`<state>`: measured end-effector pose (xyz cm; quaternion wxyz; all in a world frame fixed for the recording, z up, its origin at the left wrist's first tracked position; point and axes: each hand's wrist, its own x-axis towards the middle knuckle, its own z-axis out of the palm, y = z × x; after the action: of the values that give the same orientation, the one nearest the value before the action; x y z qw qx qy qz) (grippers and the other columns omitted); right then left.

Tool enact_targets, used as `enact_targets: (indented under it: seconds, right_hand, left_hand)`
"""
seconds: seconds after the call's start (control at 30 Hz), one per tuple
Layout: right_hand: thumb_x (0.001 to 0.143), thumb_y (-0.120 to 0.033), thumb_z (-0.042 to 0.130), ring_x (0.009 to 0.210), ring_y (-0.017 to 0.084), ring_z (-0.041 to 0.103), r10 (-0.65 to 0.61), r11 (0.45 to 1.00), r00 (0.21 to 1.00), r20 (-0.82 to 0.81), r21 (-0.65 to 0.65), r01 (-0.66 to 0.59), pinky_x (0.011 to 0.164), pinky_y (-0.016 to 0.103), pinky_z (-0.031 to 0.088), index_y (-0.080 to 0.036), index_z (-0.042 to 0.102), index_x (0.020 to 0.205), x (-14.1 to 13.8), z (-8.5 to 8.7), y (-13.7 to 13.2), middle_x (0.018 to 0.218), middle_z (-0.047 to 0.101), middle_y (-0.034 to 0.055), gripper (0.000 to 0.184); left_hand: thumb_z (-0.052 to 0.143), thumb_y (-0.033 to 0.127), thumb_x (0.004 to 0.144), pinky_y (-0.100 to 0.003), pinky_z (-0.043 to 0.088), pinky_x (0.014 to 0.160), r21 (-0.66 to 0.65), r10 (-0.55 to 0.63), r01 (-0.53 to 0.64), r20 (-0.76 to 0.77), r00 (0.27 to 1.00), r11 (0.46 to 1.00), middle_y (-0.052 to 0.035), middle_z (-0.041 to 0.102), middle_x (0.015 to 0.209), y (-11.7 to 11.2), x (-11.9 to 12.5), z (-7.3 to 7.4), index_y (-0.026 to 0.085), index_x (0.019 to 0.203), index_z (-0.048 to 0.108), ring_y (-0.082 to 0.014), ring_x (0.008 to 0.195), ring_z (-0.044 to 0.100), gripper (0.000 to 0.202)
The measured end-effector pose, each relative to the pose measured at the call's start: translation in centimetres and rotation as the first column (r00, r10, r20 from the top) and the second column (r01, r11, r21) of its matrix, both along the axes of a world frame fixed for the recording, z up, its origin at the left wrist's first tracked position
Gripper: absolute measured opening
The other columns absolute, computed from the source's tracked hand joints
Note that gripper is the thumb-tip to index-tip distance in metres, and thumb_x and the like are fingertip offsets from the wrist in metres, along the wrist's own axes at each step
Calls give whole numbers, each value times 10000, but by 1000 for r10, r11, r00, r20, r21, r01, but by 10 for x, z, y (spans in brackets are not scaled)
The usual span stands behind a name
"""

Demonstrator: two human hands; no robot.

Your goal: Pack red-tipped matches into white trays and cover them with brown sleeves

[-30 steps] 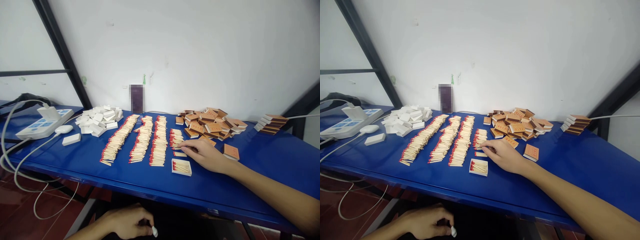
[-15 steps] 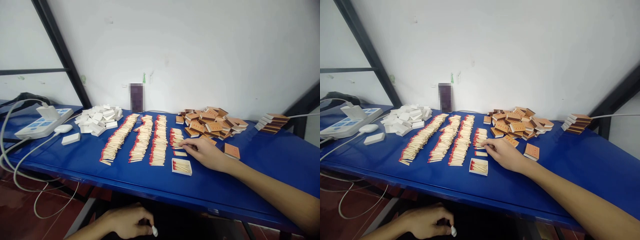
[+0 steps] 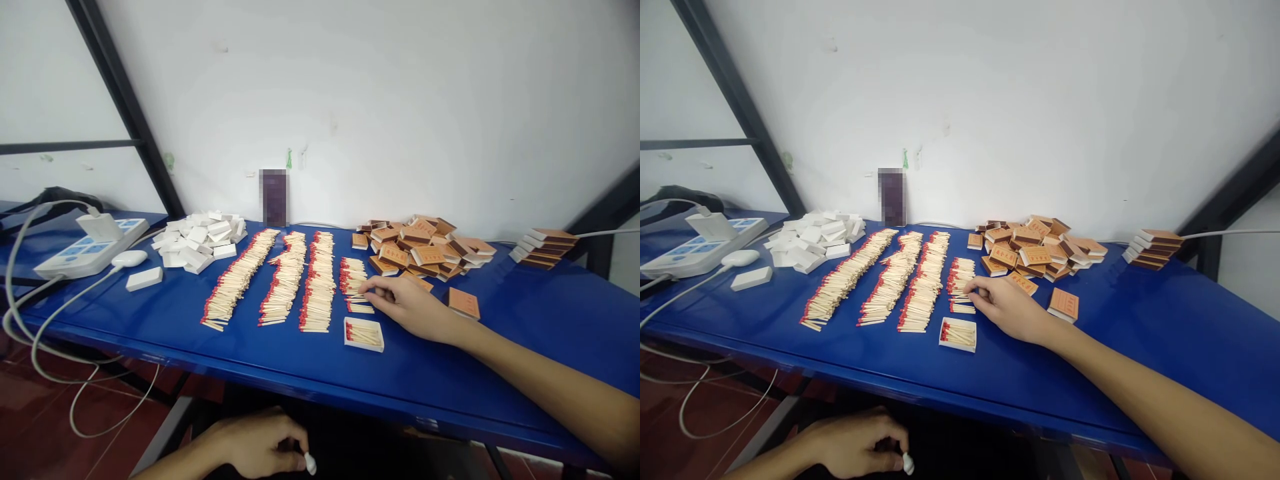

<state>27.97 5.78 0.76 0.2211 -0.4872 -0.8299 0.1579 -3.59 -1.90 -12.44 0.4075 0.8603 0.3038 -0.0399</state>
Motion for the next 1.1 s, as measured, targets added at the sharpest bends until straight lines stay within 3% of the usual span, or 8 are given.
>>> enact_targets:
  seconds: [0.5,0.87,1.1]
  right_hand:
    - [972,-349,466,518,128,413,28,1000,1000,-14,-9,-28,526,263,290,-200,680,953,1,0,-1,582,481,-37,261]
    - [966,-363,456,565,138,440,11,1000,1000,-17,-25,-11,542,261,326,-202,671,957,2,-3,0,680,573,-5,269]
    - [965,-365,454,535,135,419,5,1000,1000,4,-22,-5,533,266,304,-203,683,987,0,-3,1,600,479,-33,281]
  left_hand:
    - [636,317,899,-210,433,658,-16,-9,9,8,1000,1000,-10,768,948,1,1,-2,277,1083,734,-162,807,684,212]
    - [643,335,910,-214,431,655,-6,-15,15,-1,1000,1000,-12,755,930,1,0,-3,275,1068,728,-163,796,674,189]
    - [641,327,911,-213,426,651,-6,-8,8,4,1000,1000,-10,754,951,1,-1,-2,278,1070,726,-160,799,671,187]
